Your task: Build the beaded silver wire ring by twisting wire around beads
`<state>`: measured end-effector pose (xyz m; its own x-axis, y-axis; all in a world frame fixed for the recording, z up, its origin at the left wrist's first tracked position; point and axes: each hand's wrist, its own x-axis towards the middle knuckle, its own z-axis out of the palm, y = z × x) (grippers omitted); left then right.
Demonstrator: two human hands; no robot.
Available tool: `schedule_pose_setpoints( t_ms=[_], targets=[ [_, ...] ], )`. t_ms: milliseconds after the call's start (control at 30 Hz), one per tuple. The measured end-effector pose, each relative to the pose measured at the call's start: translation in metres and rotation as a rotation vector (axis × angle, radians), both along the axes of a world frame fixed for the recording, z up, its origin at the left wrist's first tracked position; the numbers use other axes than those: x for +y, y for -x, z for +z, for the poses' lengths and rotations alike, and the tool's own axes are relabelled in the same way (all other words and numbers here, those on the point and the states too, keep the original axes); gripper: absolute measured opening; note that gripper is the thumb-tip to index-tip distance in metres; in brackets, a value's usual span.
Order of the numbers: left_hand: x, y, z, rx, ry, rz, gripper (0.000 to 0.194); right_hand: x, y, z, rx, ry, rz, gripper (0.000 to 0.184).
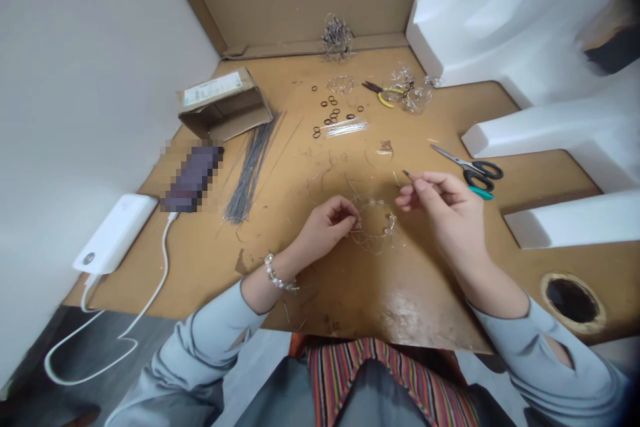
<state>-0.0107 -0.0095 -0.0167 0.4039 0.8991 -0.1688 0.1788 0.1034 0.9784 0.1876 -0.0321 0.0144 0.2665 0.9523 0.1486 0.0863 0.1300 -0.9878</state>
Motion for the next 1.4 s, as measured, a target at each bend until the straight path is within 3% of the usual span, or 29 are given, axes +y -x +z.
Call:
schedule_pose_setpoints(
  t_ms=[100, 233, 367, 467, 733, 1167, 1400],
  targets=[
    [0.002, 0.002, 0.005, -0.035, -0.009, -0.016, 0.010, 0.007, -0.008, 0.000, 0.053, 0.037, -0.017, 0.013],
    [0.004, 0.007, 0.009, -0.120, 0.014, -0.091, 0.013, 0.014, -0.012, -0.008, -0.012, 0.173, 0.078, 0.017],
    [0.006, 0.011, 0.009, -0.144, 0.052, -0.147, 0.015, 0.015, -0.009, -0.014, 0.028, 0.312, 0.283, 0.025],
    [0.006, 0.011, 0.009, -0.096, 0.026, -0.142, 0.016, 0.012, -0.004, -0.015, -0.055, 0.386, 0.420, 0.031],
    [0.011, 0.013, 0.010, -0.144, 0.101, -0.119, 0.025, 0.009, 0.000, -0.018, -0.217, 0.349, 0.488, 0.029],
    [0.013, 0.014, 0.008, -0.224, 0.203, -0.067, 0.022, 0.010, 0.000, -0.021, -0.183, 0.338, 0.511, 0.031],
    [0.013, 0.013, 0.009, -0.217, 0.195, -0.080, 0.024, 0.005, 0.000, -0.020, -0.527, 0.176, 0.482, 0.036]
  ],
)
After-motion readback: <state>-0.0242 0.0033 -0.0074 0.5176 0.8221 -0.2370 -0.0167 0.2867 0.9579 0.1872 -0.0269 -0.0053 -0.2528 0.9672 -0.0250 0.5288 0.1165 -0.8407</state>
